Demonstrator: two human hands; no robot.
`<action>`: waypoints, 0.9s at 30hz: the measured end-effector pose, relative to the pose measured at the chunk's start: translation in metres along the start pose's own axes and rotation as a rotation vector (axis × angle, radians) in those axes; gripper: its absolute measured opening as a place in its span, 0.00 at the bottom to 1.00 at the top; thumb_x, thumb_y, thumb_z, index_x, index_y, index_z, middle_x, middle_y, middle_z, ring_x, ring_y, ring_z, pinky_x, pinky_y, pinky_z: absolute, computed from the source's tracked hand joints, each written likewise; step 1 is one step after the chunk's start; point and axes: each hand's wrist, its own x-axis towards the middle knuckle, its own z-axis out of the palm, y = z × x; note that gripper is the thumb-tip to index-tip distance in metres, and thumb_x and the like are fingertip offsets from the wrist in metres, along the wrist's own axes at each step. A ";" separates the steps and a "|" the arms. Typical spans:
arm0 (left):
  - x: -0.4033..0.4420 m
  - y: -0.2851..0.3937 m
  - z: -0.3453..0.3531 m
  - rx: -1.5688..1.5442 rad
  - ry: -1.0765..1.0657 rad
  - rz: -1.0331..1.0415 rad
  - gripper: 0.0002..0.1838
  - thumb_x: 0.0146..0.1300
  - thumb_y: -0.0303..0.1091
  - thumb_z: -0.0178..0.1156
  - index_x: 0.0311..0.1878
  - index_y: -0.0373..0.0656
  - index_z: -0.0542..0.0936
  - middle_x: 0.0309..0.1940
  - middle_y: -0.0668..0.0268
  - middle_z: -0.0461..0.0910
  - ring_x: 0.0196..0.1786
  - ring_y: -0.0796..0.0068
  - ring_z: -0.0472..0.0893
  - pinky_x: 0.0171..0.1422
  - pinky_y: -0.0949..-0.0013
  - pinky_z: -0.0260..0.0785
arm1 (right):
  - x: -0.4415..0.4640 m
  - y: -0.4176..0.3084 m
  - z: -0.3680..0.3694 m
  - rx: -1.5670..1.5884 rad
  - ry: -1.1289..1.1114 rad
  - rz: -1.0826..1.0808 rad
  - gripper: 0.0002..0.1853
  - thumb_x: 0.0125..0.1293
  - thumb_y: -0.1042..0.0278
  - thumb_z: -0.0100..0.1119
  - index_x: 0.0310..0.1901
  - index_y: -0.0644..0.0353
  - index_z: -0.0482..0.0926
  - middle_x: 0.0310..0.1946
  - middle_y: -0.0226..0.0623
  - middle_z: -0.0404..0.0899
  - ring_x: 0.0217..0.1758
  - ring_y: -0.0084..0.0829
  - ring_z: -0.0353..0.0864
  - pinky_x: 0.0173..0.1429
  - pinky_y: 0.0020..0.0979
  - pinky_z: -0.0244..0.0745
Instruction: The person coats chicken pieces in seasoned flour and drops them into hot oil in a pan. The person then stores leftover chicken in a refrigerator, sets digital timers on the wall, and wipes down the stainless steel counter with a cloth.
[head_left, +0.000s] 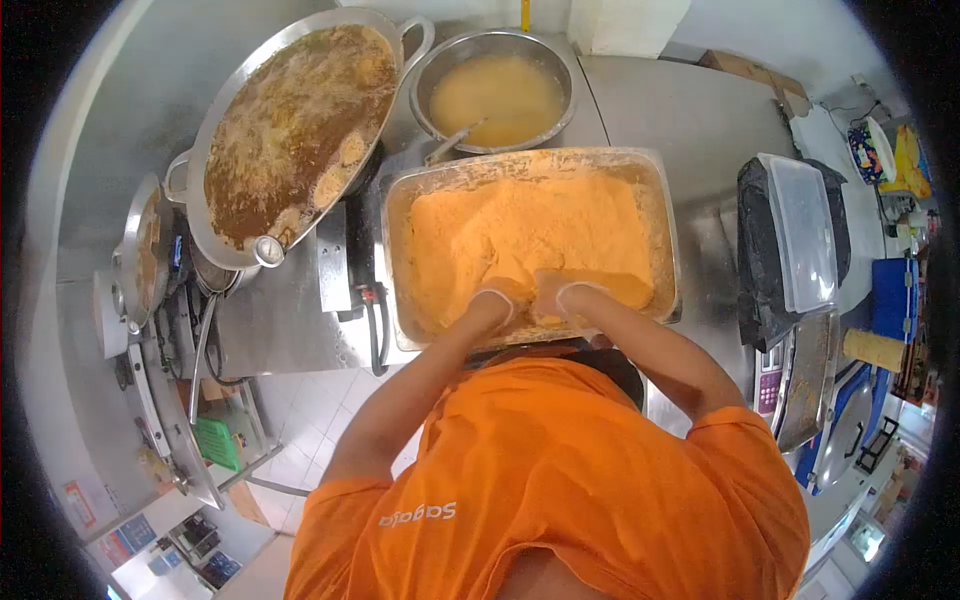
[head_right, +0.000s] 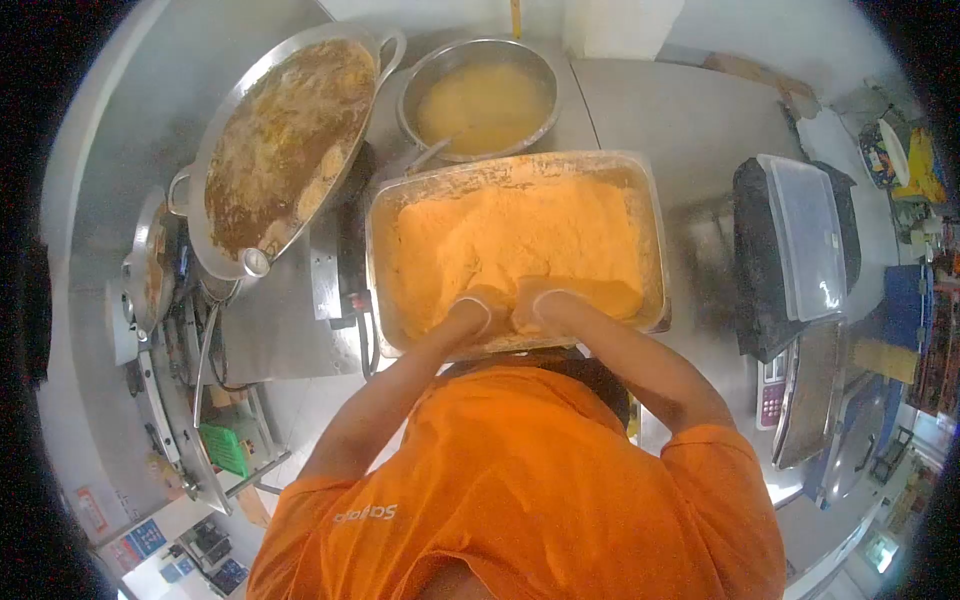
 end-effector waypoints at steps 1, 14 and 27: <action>0.006 0.008 -0.005 0.115 -0.059 -0.029 0.27 0.61 0.52 0.63 0.52 0.36 0.83 0.49 0.44 0.83 0.55 0.51 0.83 0.58 0.55 0.74 | 0.002 -0.006 -0.004 0.090 -0.007 0.043 0.27 0.60 0.63 0.65 0.59 0.67 0.76 0.49 0.59 0.82 0.52 0.53 0.83 0.56 0.44 0.77; 0.036 -0.061 -0.027 0.226 0.510 -0.302 0.12 0.64 0.37 0.59 0.43 0.43 0.87 0.42 0.52 0.87 0.46 0.56 0.87 0.48 0.56 0.78 | 0.087 0.025 -0.022 -0.201 0.627 -0.120 0.11 0.64 0.68 0.55 0.43 0.62 0.83 0.44 0.56 0.83 0.50 0.53 0.83 0.56 0.49 0.76; 0.032 -0.035 -0.027 0.015 0.400 -0.372 0.17 0.68 0.34 0.58 0.56 0.38 0.82 0.54 0.49 0.83 0.57 0.56 0.84 0.57 0.58 0.79 | 0.042 0.017 -0.022 -0.154 0.507 -0.360 0.17 0.60 0.65 0.62 0.50 0.60 0.80 0.51 0.55 0.82 0.59 0.51 0.81 0.61 0.47 0.75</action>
